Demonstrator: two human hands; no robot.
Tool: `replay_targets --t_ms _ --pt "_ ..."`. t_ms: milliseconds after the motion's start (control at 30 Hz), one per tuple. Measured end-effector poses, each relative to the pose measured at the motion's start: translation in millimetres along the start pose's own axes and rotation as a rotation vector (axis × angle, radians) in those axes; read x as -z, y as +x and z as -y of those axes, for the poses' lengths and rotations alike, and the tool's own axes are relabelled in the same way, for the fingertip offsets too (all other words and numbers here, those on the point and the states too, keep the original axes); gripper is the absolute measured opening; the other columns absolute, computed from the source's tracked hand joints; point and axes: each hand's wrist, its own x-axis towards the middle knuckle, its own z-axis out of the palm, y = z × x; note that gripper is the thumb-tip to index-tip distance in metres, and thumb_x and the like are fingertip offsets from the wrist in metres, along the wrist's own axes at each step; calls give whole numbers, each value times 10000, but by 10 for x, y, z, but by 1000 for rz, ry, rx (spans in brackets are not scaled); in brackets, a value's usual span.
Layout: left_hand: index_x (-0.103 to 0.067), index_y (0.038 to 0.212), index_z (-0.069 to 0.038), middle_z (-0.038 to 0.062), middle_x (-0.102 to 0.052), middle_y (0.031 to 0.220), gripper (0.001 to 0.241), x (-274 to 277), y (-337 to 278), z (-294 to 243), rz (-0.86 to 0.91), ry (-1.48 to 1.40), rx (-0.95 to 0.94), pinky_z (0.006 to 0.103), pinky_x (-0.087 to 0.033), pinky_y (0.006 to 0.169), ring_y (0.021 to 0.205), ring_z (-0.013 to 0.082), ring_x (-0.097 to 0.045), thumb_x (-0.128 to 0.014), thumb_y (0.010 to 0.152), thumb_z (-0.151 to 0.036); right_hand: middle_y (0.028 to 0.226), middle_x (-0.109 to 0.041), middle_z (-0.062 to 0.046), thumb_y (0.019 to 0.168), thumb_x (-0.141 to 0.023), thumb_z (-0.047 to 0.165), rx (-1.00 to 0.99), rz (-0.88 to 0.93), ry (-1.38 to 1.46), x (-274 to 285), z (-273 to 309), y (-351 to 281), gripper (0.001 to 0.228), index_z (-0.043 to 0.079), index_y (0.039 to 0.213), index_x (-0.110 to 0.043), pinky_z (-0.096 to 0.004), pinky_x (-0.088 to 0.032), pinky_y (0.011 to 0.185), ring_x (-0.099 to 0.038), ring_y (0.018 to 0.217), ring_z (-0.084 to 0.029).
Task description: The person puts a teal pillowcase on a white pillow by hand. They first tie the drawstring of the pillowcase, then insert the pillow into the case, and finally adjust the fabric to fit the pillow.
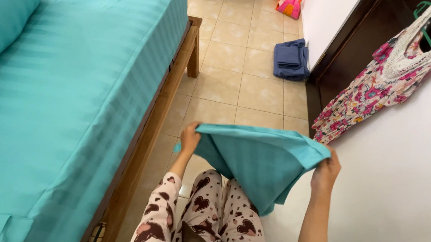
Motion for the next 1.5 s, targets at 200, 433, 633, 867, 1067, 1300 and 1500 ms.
replay_targets --t_ms 200,433,633,867,1067,1300,1500 --pt "-708 1131 -38 145 -704 1149 337 1282 278 -1706 -349 -182 -356 442 -504 1012 1142 353 -651 -647 809 38 1171 -705 -208 1076 -584 69 258 7 45 -86 1060 20 139 -1 1182 -640 -387 -577 1000 -698 1070 -270" --pt "-706 974 -56 83 -688 865 352 2007 -1112 -1114 36 180 -642 463 -491 965 883 276 -680 -748 633 22 1101 -714 -158 947 -553 5 -263 14 -265 1130 632 -1127 235 -26 1144 -677 -367 -546 935 -676 1017 -240" --pt "-754 1063 -40 132 -721 934 474 1752 -2656 82 965 151 424 406 -535 802 841 246 -663 -922 783 -385 1042 -718 -120 838 -533 -53 -631 33 -490 1777 -238 -1837 327 -47 1113 -711 -356 -519 880 -656 973 -220" --pt "-811 1052 -81 112 -774 941 439 1021 -2830 783 1139 -65 468 367 -560 809 877 196 -708 -739 911 -490 996 -765 -140 817 -482 -124 -867 547 -759 1701 -877 -2000 502 79 1218 -705 -361 -564 838 -680 902 -250" --pt "-737 1250 -137 94 -738 1117 435 616 -2353 -161 1506 -187 142 365 -547 901 1025 230 -686 -786 910 -405 1091 -770 -119 776 -454 -134 -796 715 -909 722 -440 -1759 556 100 1214 -707 -325 -533 944 -713 1024 -244" --pt "-687 1180 -23 59 -738 1083 257 575 -2240 -488 1388 -813 339 277 -534 921 1016 121 -683 -770 960 -127 1207 -725 -133 941 -487 -162 -206 29 -362 921 63 -1647 268 14 932 -690 -367 -489 1073 -656 1176 -238" --pt "-672 1204 -25 25 -730 1174 237 671 -2400 -916 1620 -773 311 318 -556 894 991 148 -688 -651 1032 -186 1131 -750 -179 830 -612 -10 -579 126 -1550 1794 182 -1959 268 76 1038 -757 -420 -527 952 -685 1080 -351"
